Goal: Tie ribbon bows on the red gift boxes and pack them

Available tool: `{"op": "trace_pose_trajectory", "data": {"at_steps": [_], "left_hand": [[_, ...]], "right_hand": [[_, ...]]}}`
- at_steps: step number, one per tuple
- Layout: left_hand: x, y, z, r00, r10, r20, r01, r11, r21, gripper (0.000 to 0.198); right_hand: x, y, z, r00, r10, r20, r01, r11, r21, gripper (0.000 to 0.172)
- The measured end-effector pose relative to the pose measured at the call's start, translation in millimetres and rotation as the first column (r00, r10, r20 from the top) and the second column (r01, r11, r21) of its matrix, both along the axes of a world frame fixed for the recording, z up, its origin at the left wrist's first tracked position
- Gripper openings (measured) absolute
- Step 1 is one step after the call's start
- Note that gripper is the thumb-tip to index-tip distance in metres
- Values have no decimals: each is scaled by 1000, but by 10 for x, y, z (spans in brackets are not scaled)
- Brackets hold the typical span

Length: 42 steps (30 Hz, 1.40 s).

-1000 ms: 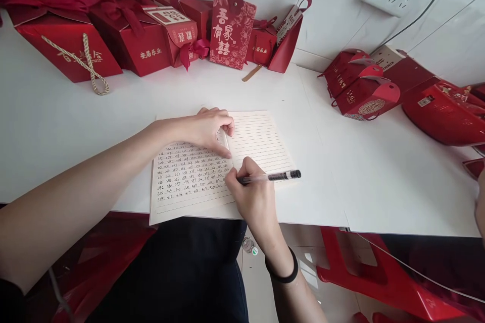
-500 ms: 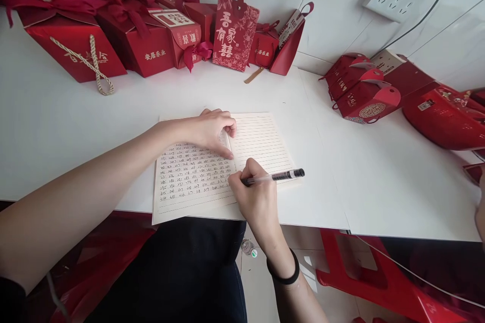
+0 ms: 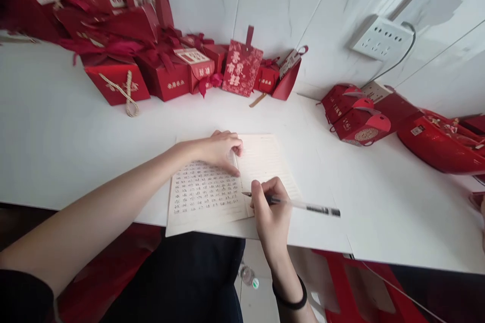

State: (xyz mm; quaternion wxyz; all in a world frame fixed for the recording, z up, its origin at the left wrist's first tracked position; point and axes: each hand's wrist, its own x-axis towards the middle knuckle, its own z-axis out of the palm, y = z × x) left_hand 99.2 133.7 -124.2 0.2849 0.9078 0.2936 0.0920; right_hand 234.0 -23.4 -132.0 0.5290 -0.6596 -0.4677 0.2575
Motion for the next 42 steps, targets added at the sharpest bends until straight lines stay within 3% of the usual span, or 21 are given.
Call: {"op": "trace_pose_trajectory", "data": {"at_steps": [2,5,9,11,13,15,18,20,23,24,26,28,31,35,38,42], "left_hand": [[0,-3,-39,998,7,70,-7,1000,-4,41],[-30,-18,-61,972,68,227,-54,996,-66,31],[-106,19,-68,943,183,279,-209,976,65,14],[-150,79,-75,879,255,402,-337,930,147,8],[-210,166,-77,752,304,585,-513,828,228,11],[-307,267,-61,601,311,736,-679,684,265,19],[-546,395,16,416,308,856,-839,493,230,30],[-763,443,92,280,311,908,-920,357,162,37],[-1120,471,193,25,320,947,-996,86,-3,45],[-1234,477,210,-56,352,934,-997,28,-70,48],[-1432,493,209,-247,449,859,-966,-47,-253,53],[-1581,521,164,-374,506,777,-920,-98,-380,57],[-1718,576,55,-453,565,689,-875,-133,-465,60],[-1820,654,-47,-455,660,598,-852,-128,-507,54],[-1854,695,-66,-364,729,580,-879,-63,-472,56],[-1823,694,-79,-179,774,607,-933,63,-355,71]], "right_hand": [[20,-24,-45,998,49,-31,-49,998,31,31],[40,32,-104,960,169,226,-192,977,88,27],[85,359,-14,752,150,641,-375,898,229,19],[148,612,91,630,98,770,-463,844,271,18],[239,898,169,522,49,851,-531,800,280,21],[349,1181,175,449,1,894,-579,762,290,27],[521,1494,34,427,-69,902,-592,733,336,31],[616,1582,-103,419,-43,907,-603,734,314,32],[686,1569,-246,463,39,886,-543,802,249,35],[685,1546,-267,503,59,862,-499,834,235,35],[652,1502,-272,599,80,797,-409,886,218,38],[596,1471,-252,674,107,731,-361,911,200,39],[512,1435,-222,733,171,658,-350,925,150,37],[452,1384,-204,757,231,611,-345,936,73,34],[442,1369,-192,770,253,586,-353,934,60,31],[447,1387,-190,782,275,559,-384,919,86,27]]}}
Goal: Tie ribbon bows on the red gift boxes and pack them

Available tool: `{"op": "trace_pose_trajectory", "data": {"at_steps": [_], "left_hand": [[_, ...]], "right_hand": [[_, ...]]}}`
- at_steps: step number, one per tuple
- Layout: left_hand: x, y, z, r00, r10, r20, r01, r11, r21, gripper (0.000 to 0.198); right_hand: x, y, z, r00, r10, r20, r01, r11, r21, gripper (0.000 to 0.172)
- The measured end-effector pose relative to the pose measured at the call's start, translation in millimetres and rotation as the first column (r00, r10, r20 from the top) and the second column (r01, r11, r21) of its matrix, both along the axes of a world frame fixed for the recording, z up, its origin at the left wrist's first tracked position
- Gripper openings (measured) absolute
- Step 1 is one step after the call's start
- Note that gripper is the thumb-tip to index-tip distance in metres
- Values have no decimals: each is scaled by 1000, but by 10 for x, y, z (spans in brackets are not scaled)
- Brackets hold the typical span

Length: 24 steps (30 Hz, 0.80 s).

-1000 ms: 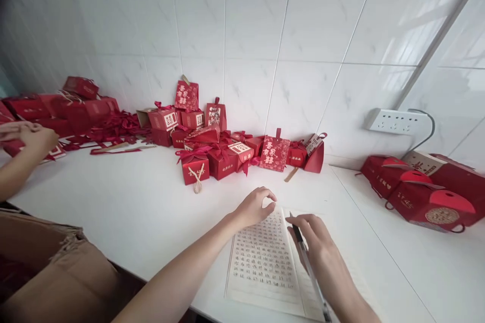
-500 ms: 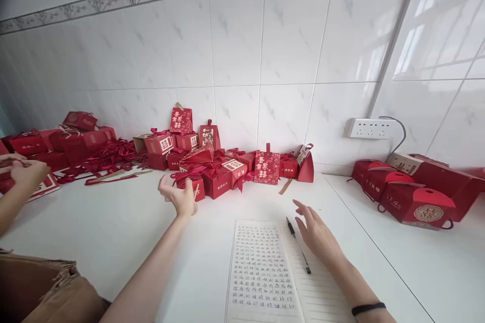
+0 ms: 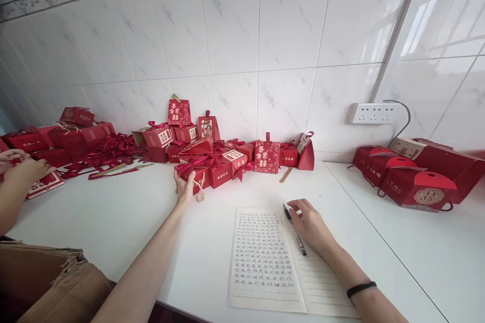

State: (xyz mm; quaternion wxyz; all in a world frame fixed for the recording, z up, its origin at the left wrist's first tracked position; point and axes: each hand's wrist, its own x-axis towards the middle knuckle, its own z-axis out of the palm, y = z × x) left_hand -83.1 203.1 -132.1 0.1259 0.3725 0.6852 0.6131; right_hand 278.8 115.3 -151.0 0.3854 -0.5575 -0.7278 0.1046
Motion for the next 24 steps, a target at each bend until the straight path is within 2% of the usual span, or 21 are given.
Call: {"op": "trace_pose_trajectory", "data": {"at_steps": [3,7,9,11,13,15,16,18,20,22,24], "left_hand": [[42,-35,11,996,-24,-80,26,999,22,80],[88,-117,149,988,119,-101,-110,990,93,88],[146,-185,272,974,207,-89,-187,963,193,91],[265,-271,382,969,230,-86,-182,907,380,91],[455,-365,426,979,142,-145,-39,834,550,91],[689,-451,373,954,-31,-297,207,785,584,93],[807,-486,315,910,-126,-394,346,753,560,94],[1014,-540,163,760,-316,-568,605,664,440,97],[1156,-578,17,578,-482,-658,781,561,275,98],[1227,-609,-76,440,-605,-663,865,484,133,98],[1245,-636,-99,361,-684,-634,899,436,41,97]], "right_hand": [[2,19,-20,999,35,-11,-34,999,22,27],[-14,30,-41,999,44,5,-45,998,38,27],[-39,21,-27,999,44,-2,-44,998,51,28],[-81,0,9,999,48,-18,-47,997,56,29],[-137,-27,58,998,43,-52,-40,998,48,30],[-195,-53,106,989,34,-142,-29,999,36,32],[-220,-63,125,976,35,-213,-29,999,29,34],[-258,-77,149,936,47,-349,-42,999,22,40],[-276,-84,158,898,69,-434,-66,998,23,45],[-280,-88,165,874,90,-477,-85,996,32,49],[-278,-94,181,841,109,-530,-101,994,44,52]]}}
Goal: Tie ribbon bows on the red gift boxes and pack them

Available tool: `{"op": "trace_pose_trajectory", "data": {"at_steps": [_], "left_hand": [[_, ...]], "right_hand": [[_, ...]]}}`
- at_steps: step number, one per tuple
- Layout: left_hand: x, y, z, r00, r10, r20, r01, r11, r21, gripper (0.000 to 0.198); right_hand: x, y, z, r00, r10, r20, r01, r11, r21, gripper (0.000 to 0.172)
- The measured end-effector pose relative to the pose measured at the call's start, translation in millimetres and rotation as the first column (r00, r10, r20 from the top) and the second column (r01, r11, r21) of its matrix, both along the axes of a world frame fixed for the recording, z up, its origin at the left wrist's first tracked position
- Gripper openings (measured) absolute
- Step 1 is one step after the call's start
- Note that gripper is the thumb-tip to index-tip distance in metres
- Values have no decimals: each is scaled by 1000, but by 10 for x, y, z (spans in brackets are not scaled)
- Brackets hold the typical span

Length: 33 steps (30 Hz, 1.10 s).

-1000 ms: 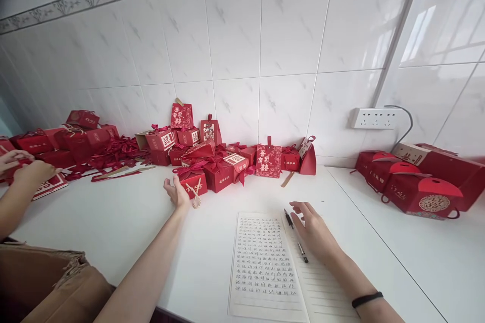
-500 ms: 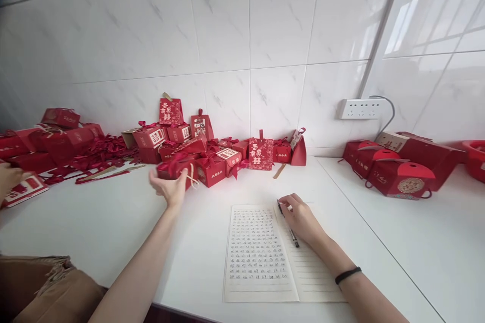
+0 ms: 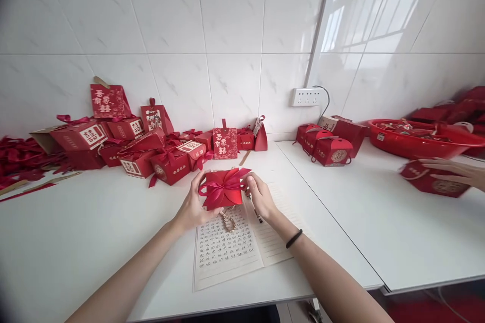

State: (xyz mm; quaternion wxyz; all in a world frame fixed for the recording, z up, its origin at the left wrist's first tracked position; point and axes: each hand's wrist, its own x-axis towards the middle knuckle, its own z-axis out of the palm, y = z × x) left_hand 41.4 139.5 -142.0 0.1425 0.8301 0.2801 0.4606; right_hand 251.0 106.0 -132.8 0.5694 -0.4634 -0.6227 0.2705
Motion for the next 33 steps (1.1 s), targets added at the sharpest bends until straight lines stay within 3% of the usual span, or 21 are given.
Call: {"op": "trace_pose_trajectory", "data": {"at_steps": [8,11,16,22,26,29,33], "left_hand": [[-96,-13,112,994,-101,-53,91,982,-167,101],[-111,4,123,990,-137,17,138,965,-221,87],[-73,-30,185,997,-47,60,61,962,-267,57],[-40,-63,230,993,-4,119,38,956,-291,60],[-43,-24,209,984,103,144,-33,905,-424,43],[-43,-6,213,993,43,113,24,848,-530,29],[-44,-7,245,979,-12,202,127,813,-568,36]], "right_hand": [[-36,-46,103,988,75,-133,-79,997,-20,41],[-61,-65,116,986,78,-150,-83,996,-30,41],[-70,-97,175,982,52,-182,-57,998,-23,43],[-49,-84,205,976,35,-215,-43,998,-34,45],[-43,-74,191,969,40,-245,-50,998,-33,44],[-41,-70,184,964,38,-264,-49,998,-35,44],[-34,-63,180,957,38,-286,-54,997,-49,45]]}}
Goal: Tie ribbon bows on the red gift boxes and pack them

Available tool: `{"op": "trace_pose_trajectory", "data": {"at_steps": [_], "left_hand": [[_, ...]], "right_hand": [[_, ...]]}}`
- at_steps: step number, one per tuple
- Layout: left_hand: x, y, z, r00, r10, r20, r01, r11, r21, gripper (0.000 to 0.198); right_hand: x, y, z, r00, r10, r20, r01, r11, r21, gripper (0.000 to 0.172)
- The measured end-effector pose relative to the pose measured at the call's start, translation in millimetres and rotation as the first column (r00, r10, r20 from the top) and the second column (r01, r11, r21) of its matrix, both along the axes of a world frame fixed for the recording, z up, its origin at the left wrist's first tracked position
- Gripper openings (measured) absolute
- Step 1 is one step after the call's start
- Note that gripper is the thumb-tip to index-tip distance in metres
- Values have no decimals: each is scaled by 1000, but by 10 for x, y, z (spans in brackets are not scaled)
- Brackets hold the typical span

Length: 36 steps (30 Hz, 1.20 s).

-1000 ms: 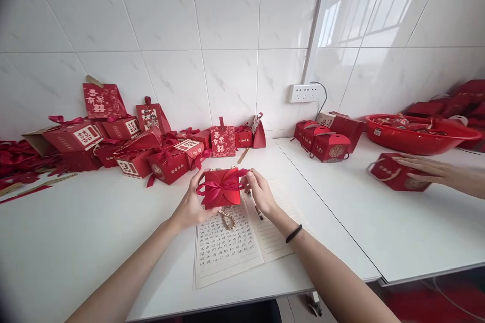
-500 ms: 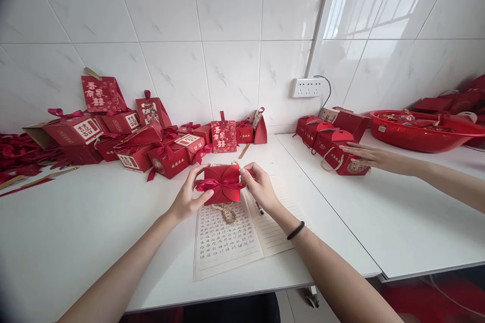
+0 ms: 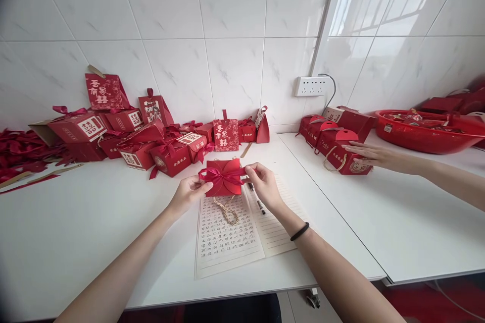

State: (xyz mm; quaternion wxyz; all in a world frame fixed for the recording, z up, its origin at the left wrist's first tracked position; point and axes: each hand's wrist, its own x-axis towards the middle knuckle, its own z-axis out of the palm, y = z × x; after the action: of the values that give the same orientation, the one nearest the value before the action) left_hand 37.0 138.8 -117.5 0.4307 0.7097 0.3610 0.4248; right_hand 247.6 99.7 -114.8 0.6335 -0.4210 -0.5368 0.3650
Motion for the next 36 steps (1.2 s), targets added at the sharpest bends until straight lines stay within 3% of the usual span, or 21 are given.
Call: {"op": "trace_pose_trajectory", "data": {"at_steps": [8,16,26,29,32,36], "left_hand": [[-43,5,58,992,-120,27,121,990,-71,35],[-93,17,135,988,-154,-2,153,978,-140,31],[-216,109,104,984,-174,-35,164,965,-203,28],[-395,197,99,993,-86,-77,67,974,-215,25],[-633,323,57,982,134,-134,-158,970,-187,19],[-815,449,-10,886,446,-128,-461,878,-129,24]], "right_hand": [[4,4,-4,1000,10,-27,-11,999,-33,47],[3,8,-2,996,-36,-86,27,995,-99,51],[18,56,-44,983,-78,-165,52,986,-159,47],[164,136,-60,949,-233,-214,195,963,-188,40],[400,216,-66,851,-443,-281,394,894,-215,32],[615,262,-66,744,-584,-325,518,811,-272,25]]}}
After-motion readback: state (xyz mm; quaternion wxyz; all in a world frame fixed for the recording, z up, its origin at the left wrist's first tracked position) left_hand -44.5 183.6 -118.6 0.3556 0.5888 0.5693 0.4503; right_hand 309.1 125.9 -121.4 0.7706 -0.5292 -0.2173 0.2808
